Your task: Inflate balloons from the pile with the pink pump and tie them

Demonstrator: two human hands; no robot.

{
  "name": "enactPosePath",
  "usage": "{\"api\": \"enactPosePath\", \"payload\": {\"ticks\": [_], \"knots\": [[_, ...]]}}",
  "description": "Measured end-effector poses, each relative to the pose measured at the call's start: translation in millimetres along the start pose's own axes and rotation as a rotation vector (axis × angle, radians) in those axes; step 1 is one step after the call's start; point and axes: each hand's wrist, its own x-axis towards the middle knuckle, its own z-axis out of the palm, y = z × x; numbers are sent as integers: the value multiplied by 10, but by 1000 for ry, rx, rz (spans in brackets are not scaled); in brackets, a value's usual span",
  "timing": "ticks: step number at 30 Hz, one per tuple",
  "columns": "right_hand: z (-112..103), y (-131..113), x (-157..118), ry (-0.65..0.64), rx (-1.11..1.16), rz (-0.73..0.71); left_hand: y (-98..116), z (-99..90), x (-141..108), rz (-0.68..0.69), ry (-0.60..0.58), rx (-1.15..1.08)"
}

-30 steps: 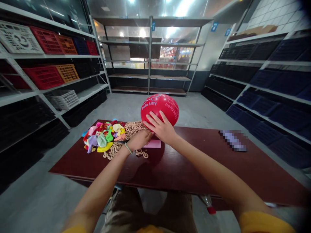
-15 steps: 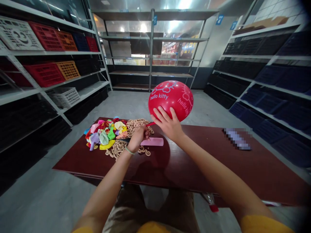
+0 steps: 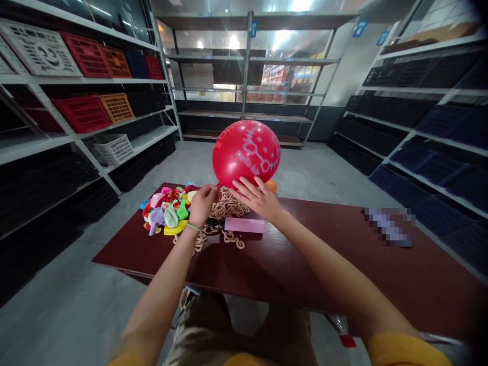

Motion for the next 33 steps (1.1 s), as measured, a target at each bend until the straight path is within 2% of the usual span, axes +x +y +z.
{"api": "enactPosePath", "payload": {"ticks": [2,5,7,11,15,22,27,33], "knots": [[169,11,-94,-66,110,65,-86,-134,64,5,69,102],[412,-18,-141,-209,303,356,-174,-266,113,6,140,166],[554,-61,-88,-258,363,502,-202,-307,118,6,166,175],[778,-154,98,-283,414,684,-215,-360,84,13,166,161],[860,-197,185,-268,518,786,-186,-444,26,8,169,159],[699,-27,36,-101,785,855,-30,-534,-32,26,188,117],[465,156,-40,1,1041,840,67,-401,-6,83,173,139],[77,292,-77,78,1170,808,196,-259,1,118,174,124]]}}
